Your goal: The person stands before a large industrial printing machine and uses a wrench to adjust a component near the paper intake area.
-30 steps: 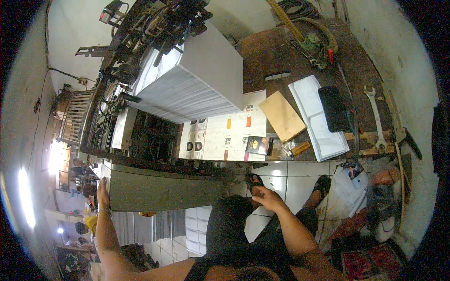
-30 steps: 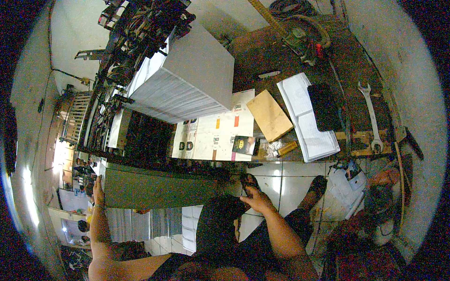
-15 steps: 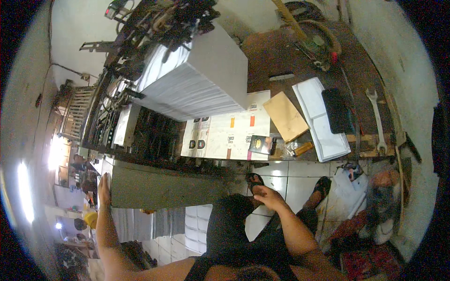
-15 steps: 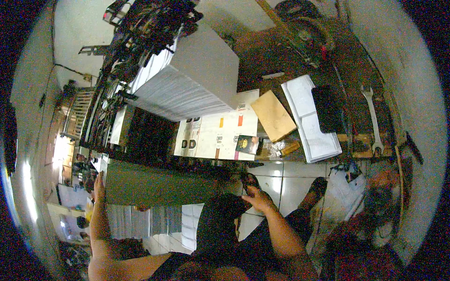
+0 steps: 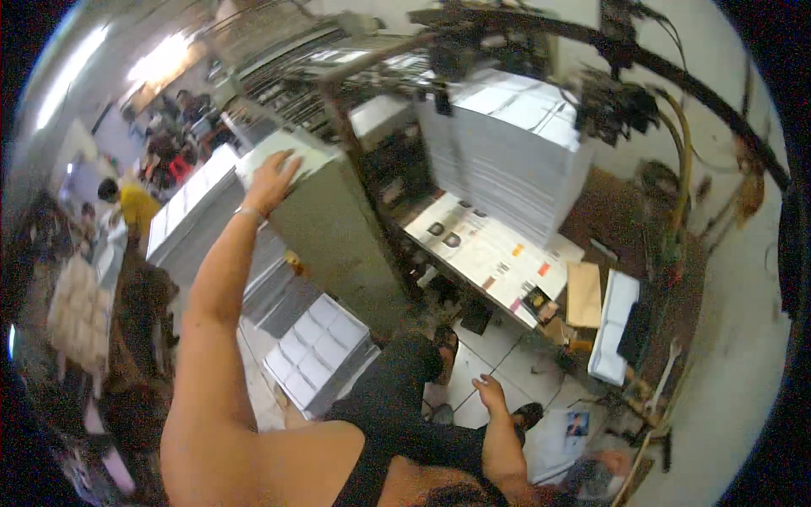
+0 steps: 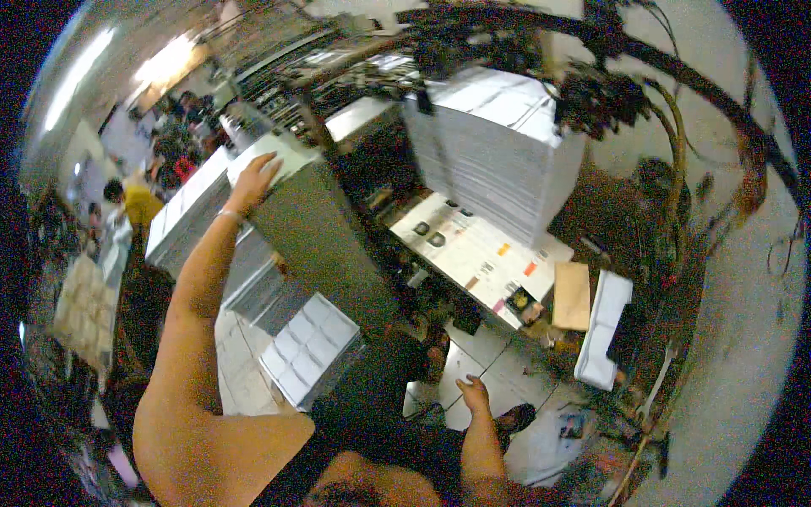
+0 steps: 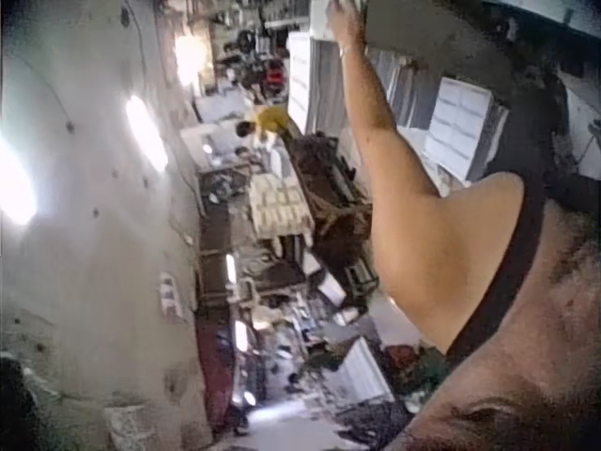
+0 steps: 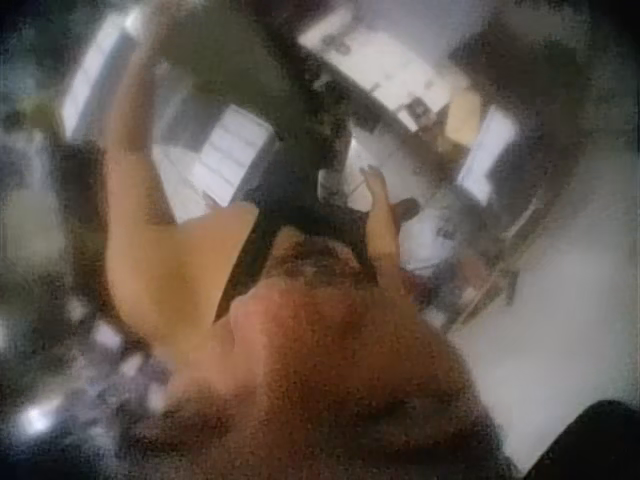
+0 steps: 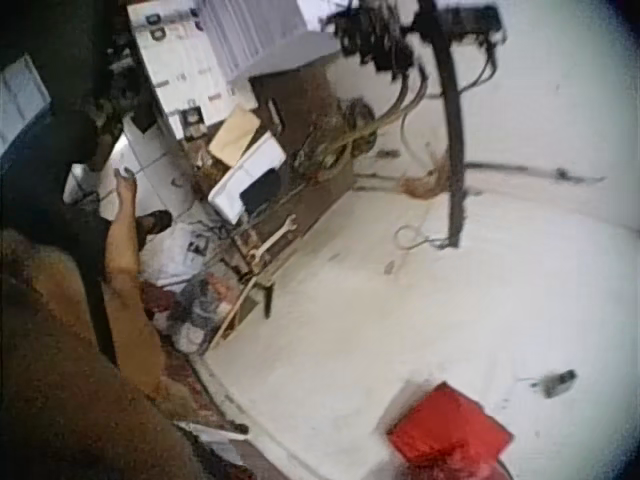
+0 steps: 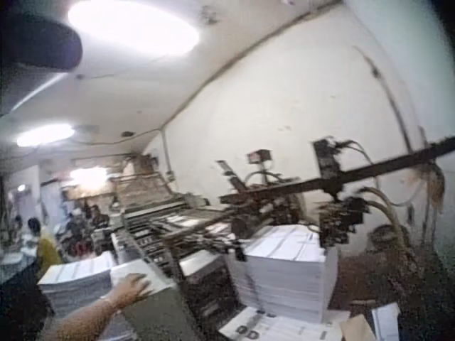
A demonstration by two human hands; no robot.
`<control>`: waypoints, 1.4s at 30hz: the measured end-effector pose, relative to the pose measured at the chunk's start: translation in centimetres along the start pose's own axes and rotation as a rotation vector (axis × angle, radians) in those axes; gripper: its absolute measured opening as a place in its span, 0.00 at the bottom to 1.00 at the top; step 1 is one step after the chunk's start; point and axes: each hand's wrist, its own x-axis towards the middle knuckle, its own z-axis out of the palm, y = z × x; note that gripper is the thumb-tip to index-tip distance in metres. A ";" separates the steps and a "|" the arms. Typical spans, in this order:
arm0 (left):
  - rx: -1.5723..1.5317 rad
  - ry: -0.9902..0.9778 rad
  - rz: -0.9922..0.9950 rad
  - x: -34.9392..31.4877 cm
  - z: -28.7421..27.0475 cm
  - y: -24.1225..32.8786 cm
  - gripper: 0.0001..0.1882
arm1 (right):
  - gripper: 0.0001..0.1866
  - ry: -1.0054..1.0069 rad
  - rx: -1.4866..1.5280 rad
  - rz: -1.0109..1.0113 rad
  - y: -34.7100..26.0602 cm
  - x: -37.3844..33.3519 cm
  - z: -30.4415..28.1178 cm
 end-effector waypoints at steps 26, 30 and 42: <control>-0.061 -0.101 -0.057 -2.5 -0.9 2.5 0.44 | 0.31 0.333 -0.545 -0.125 0.5 -15.4 -4.6; -0.067 -0.119 -0.059 -2.6 -1.3 2.6 0.43 | 0.32 0.361 -0.553 -0.096 0.6 -15.3 -4.2; -0.047 -0.126 -0.064 -2.7 -1.3 2.8 0.43 | 0.31 0.389 -0.693 -0.126 -0.3 -16.2 -4.0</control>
